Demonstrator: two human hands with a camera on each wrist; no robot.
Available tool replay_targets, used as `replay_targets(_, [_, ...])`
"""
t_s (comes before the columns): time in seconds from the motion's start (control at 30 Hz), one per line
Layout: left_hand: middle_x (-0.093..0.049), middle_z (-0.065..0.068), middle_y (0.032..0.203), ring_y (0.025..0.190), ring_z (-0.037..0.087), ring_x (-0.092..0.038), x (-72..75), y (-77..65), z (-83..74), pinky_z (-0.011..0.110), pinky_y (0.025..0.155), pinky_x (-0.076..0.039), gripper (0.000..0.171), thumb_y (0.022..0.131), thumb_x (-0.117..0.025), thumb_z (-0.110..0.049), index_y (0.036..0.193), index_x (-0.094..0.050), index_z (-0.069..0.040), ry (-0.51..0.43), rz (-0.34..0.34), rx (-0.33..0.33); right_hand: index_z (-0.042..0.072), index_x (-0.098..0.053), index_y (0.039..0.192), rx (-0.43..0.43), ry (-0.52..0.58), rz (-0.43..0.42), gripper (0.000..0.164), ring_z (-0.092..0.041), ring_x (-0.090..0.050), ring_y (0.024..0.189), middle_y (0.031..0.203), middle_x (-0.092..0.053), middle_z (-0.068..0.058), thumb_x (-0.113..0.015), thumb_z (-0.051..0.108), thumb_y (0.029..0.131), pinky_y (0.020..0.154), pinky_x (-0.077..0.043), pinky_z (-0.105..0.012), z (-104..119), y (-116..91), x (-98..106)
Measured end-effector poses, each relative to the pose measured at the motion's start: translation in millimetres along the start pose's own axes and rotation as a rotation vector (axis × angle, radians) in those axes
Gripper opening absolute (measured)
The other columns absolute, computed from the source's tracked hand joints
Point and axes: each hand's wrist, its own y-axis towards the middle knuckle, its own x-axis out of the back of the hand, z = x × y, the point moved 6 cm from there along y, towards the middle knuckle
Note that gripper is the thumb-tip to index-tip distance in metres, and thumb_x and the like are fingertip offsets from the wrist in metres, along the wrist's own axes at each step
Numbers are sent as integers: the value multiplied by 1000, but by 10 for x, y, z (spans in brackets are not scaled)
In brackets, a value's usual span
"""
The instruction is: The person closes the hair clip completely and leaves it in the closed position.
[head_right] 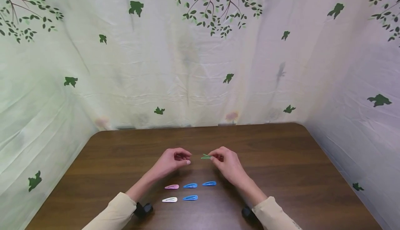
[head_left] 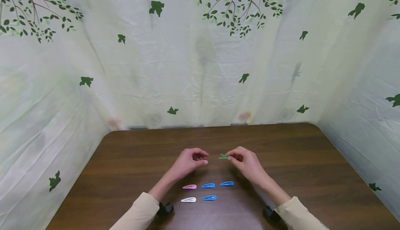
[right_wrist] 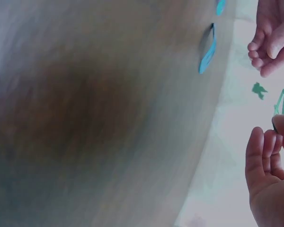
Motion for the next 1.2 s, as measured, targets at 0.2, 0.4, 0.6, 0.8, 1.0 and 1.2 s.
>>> replay_targets(0.2, [-69, 5, 95, 83, 14, -63, 31, -77, -81, 28, 77, -53, 25, 85, -76, -11, 107, -71, -1, -13, -26, -19, 24, -75, 94, 22, 10, -15, 14, -11, -57, 74, 86, -61, 14, -74, 12, 89, 66, -50, -27, 96, -37, 15])
replay_targets(0.4, [-69, 11, 102, 85, 13, -63, 74, -195, -190, 29, 79, -54, 24, 86, -76, -12, 108, -71, -4, -8, -37, -37, 22, -76, 95, 101, 16, -9, 15, -8, -57, 74, 86, -60, 14, -74, 9, 88, 66, -51, -26, 259, -94, 43])
replay_targets(0.6, [-69, 3, 104, 88, 13, -64, 118, -324, -301, 38, 83, -53, 23, 85, -78, -12, 107, -72, -12, -19, -61, -73, 22, -75, 94, 185, 10, 0, 19, -5, -58, 74, 87, -59, 15, -75, 5, 87, 67, -52, -26, 414, -160, 84])
replay_targets(0.8, [-68, -11, 102, 91, 20, -65, 145, -432, -398, 41, 84, -53, 25, 82, -80, -12, 105, -72, -20, -21, -98, -107, 22, -75, 96, 243, 30, 13, 20, -5, -59, 75, 89, -60, 14, -74, 4, 87, 67, -53, -27, 534, -229, 110])
replay_targets(1.0, [-67, -13, 101, 95, 17, -63, 142, -536, -534, 35, 88, -51, 28, 81, -83, -19, 106, -72, -26, -42, -79, -129, 21, -75, 97, 340, 56, 17, 19, -5, -58, 75, 91, -62, 9, -71, 4, 89, 67, -54, -28, 683, -320, 117])
replay_targets(1.2, [-66, -13, 102, 94, 11, -61, 160, -666, -726, 34, 86, -51, 31, 80, -84, -23, 108, -71, -24, -33, -107, -222, 21, -74, 99, 424, 68, 4, 23, -3, -57, 76, 91, -60, 10, -72, 1, 87, 66, -52, -25, 870, -422, 127])
